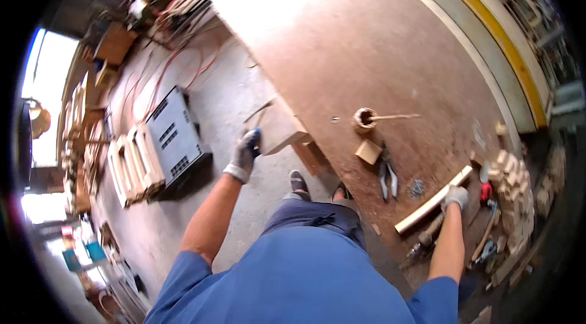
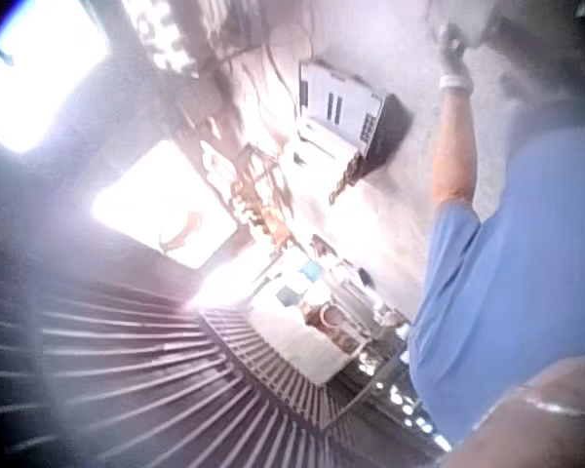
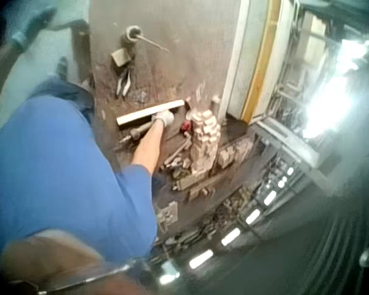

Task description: The person assembles small wooden boxes using a cordless drill and wood glue. They drill screws into wooden pieces, apply glue to edges, and join components together. The person then carries the assembled boxes to a nearby rack and places them among other finished pieces.

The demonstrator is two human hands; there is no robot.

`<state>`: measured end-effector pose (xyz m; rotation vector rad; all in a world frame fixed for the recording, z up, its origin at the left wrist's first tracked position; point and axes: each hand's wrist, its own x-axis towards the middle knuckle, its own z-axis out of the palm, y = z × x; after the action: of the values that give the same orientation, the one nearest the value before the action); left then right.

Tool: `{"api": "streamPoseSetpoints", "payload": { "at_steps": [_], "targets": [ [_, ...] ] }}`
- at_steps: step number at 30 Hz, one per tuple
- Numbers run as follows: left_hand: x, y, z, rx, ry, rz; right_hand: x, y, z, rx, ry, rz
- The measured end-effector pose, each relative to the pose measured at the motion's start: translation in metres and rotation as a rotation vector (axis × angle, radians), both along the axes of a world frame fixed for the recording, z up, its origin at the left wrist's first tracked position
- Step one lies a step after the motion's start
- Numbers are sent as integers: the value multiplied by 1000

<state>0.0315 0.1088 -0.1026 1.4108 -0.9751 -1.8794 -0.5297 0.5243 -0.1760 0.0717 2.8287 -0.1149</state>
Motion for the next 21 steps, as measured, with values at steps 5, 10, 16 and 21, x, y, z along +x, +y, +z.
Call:
{"api": "streamPoseSetpoints", "payload": {
  "at_steps": [5, 10, 16, 21],
  "targets": [
    [14, 0, -16, -41, -20, 152, 38, -28, 13, -404, 52, -23],
    [17, -3, -10, -80, 9, 118, 47, -57, 2, 66, 20, 226],
    [25, -8, -21, -147, -20, 108, 100, -125, 32, 275, 5, 347],
    [24, -12, -34, -231, 72, 158, 73, -113, 8, -13, 113, 233]
  ]
}}
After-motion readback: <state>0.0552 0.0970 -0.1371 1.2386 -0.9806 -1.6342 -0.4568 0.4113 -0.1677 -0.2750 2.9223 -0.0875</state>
